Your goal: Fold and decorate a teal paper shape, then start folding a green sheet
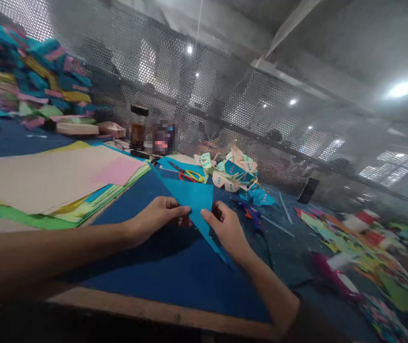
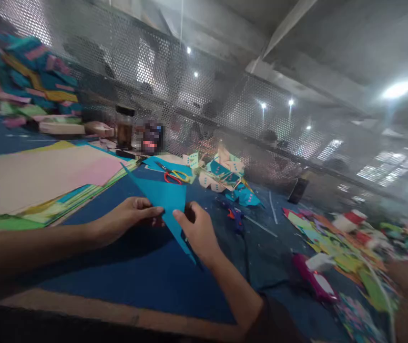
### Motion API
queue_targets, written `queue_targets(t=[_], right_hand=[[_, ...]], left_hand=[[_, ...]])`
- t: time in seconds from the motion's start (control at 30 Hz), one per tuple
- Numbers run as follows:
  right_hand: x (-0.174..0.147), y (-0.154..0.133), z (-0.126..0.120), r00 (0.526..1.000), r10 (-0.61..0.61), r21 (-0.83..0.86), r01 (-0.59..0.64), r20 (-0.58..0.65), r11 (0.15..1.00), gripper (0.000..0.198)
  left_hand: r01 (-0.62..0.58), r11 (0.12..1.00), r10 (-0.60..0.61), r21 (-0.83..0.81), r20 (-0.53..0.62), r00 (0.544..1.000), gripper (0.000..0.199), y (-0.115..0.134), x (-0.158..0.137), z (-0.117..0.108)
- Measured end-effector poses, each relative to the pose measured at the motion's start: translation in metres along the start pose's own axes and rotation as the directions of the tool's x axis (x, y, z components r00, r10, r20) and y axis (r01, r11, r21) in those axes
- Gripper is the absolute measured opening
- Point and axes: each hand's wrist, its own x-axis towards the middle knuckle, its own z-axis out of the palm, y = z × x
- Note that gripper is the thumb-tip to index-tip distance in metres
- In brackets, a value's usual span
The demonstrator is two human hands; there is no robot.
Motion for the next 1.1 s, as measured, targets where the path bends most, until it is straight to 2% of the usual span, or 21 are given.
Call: queue_targets(t=[0.13,0.2,0.27,0.33,0.4,0.5,0.6,0.7,0.87,1.1], right_hand=[[0.002,0.000,-0.004,0.991,0.000,0.095,0.013,-0.132,0.995,0.030],[0.001,-0.002,-0.005,0.978,-0.034,0.055,0.046,-0.205,0.997,0.028],[-0.002,-0.005,-0.005,0.963,-0.118,-0.019,0.117,-0.243,0.993,0.026],[-0.006,-0.011,-0.005,0.958,-0.195,-0.056,0.188,-0.210,0.981,0.025],[-0.010,-0.016,-0.005,0.966,-0.206,-0.014,0.206,-0.154,0.978,0.028],[-0.011,-0.019,-0.005,0.986,-0.121,0.094,0.132,-0.115,0.987,0.041],[-0.007,-0.017,-0.004,0.995,-0.043,0.185,0.059,-0.091,0.981,0.032],[-0.005,-0.013,-0.002,1.000,0.003,0.234,0.004,-0.030,0.972,0.034],[-0.006,-0.011,0.005,0.998,0.047,0.204,-0.056,0.046,0.977,0.040],[-0.008,-0.010,0.007,0.999,0.036,0.067,-0.037,0.015,0.997,0.029]], left_hand=[[-0.051,0.997,0.048,0.058,0.050,0.998,0.033,0.000,-0.004,0.003],[-0.051,0.996,0.046,0.073,0.071,0.996,0.031,0.000,-0.005,0.004],[-0.037,0.997,0.031,0.071,0.080,0.996,0.029,0.000,-0.005,0.005],[-0.026,0.998,0.021,0.056,0.077,0.997,0.026,0.000,-0.005,0.006],[-0.024,0.999,0.021,0.041,0.067,0.998,0.023,0.000,-0.004,0.006],[-0.021,0.999,0.019,0.038,0.055,0.998,0.022,0.001,-0.005,0.005],[-0.013,0.999,0.011,0.030,0.071,0.997,0.021,0.002,-0.005,0.005],[-0.013,1.000,0.011,0.019,0.079,0.997,0.020,0.002,-0.005,0.005],[-0.027,1.000,0.026,0.012,0.111,0.994,0.021,0.002,-0.006,0.006],[-0.040,0.999,0.037,0.016,0.155,0.987,0.022,-0.001,-0.006,0.006]])
